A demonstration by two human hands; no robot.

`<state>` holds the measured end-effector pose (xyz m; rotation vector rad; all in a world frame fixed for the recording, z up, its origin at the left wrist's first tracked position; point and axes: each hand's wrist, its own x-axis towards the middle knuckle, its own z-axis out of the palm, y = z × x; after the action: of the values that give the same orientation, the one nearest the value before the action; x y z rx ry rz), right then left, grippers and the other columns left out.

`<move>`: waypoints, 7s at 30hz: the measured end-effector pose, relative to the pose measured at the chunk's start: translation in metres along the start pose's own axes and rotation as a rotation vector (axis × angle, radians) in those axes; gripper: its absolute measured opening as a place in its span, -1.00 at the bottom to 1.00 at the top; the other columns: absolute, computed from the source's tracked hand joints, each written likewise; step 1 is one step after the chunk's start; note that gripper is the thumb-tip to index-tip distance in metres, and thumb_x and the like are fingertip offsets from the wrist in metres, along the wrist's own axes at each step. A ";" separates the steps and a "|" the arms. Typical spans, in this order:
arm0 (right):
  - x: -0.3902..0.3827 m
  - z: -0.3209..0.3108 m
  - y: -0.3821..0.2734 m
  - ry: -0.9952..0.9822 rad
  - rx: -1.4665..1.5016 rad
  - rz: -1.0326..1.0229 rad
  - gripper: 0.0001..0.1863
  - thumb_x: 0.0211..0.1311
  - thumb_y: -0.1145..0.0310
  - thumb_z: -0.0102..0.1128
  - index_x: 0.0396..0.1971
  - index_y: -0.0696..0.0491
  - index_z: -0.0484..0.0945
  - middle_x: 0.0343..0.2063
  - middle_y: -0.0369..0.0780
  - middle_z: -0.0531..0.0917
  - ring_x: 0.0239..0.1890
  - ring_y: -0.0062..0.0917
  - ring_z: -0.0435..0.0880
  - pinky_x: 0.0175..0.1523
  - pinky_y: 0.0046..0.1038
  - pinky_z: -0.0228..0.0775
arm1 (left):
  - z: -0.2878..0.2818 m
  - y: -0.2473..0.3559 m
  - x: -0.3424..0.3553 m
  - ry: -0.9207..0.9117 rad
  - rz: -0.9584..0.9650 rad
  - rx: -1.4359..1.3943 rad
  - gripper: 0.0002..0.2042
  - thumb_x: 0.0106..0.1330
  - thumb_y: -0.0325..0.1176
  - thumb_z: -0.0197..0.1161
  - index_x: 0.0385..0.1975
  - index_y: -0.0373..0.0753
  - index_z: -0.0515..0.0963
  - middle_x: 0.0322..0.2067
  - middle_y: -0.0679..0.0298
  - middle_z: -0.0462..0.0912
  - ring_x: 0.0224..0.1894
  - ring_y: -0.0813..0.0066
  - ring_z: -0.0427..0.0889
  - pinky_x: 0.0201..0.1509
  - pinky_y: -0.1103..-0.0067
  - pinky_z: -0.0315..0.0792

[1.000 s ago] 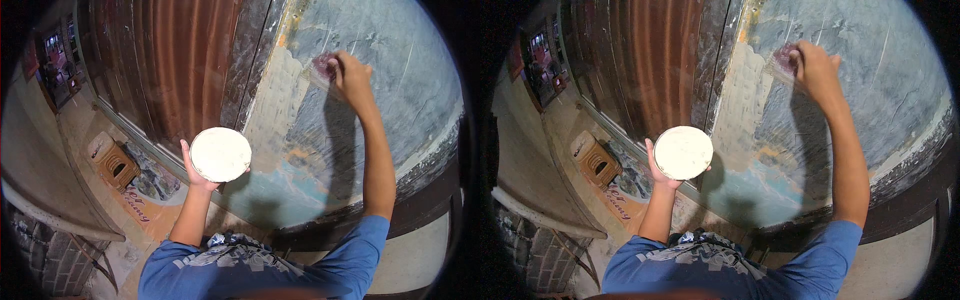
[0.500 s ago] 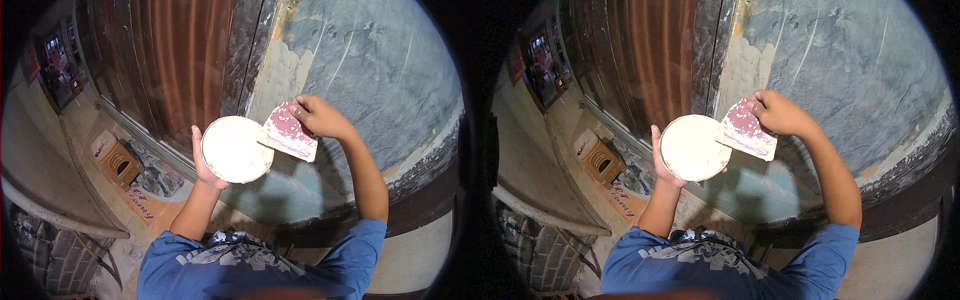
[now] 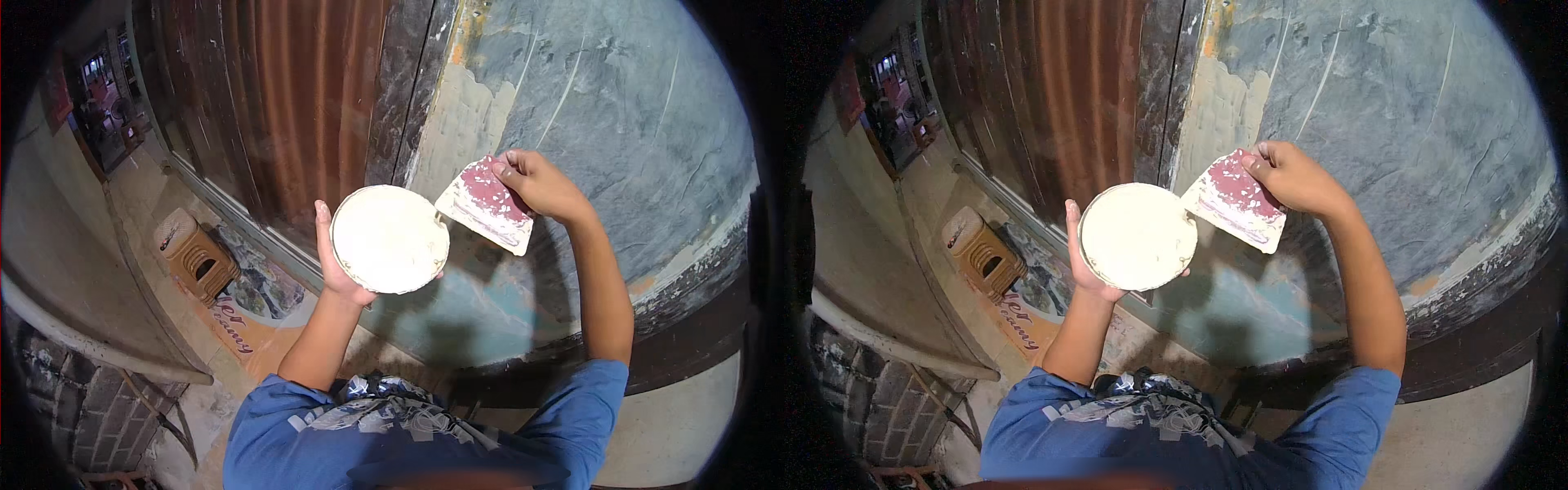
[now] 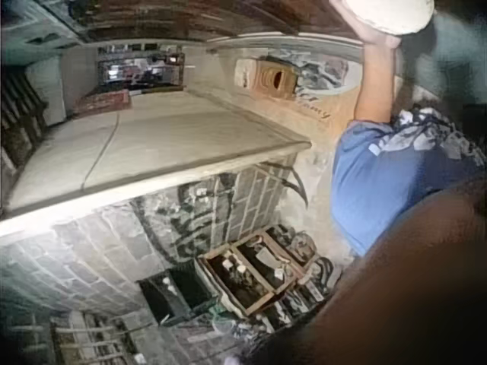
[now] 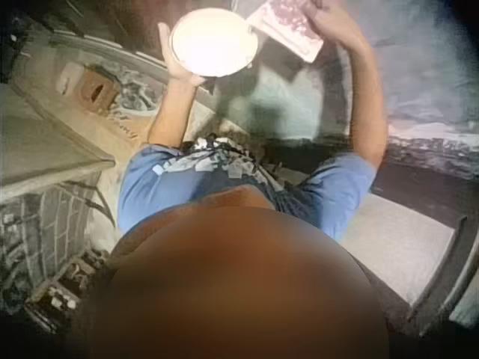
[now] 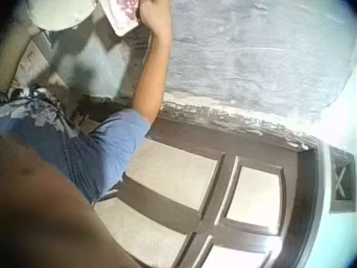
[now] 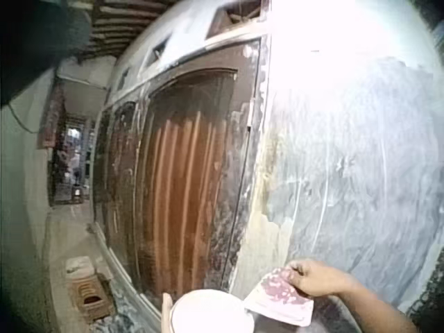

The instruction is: The person applies putty to a wall using a putty knife, smoothing the surface.

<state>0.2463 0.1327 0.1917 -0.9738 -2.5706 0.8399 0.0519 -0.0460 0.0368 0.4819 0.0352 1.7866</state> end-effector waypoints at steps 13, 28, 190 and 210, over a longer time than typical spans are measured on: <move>-0.013 0.000 -0.027 0.282 -0.234 -0.333 -0.85 0.42 0.41 0.10 -0.26 0.21 0.46 -0.48 -0.10 0.55 -0.42 -0.44 0.44 -0.19 -0.37 0.36 | -0.001 -0.001 0.018 -0.060 -0.029 -0.003 -0.05 0.31 0.53 -0.32 0.32 -0.28 0.34 0.27 -0.09 0.44 0.24 -0.17 0.50 0.25 -0.09 0.43; -0.016 0.001 -0.042 0.345 -0.475 -0.523 -0.81 0.31 0.43 0.22 -0.12 0.15 0.56 -0.20 -0.18 0.64 -0.16 -0.23 0.49 -0.01 -0.30 0.39 | -0.001 0.005 0.027 -0.183 -0.089 -0.136 -0.03 0.25 0.59 -0.29 0.35 -0.17 0.31 0.30 -0.10 0.39 0.24 -0.31 0.45 0.12 -0.39 0.34; -0.057 0.228 0.111 0.329 1.002 0.206 -0.82 0.45 0.38 0.18 -0.19 0.20 0.62 -0.33 -0.30 0.71 -0.34 -0.70 0.65 -0.20 -0.58 0.50 | -0.118 0.032 -0.044 0.075 -0.123 -0.012 -0.11 0.34 0.48 -0.26 0.35 -0.21 0.33 0.28 -0.05 0.43 0.20 -0.23 0.51 0.09 -0.27 0.44; -0.096 0.226 0.143 0.452 1.437 0.121 -0.78 0.47 0.47 0.09 0.06 0.05 0.42 -0.15 -0.13 0.67 -0.16 -0.50 0.72 -0.05 -0.41 0.64 | -0.092 0.019 -0.049 0.087 -0.086 -0.051 -0.02 0.23 0.59 -0.23 0.38 -0.17 0.25 0.34 -0.11 0.32 0.23 -0.40 0.41 0.03 -0.50 0.31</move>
<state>0.2942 0.0588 -0.0783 -0.6474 -1.0011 1.7730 0.0128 -0.0758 -0.0572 0.3609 0.0692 1.7191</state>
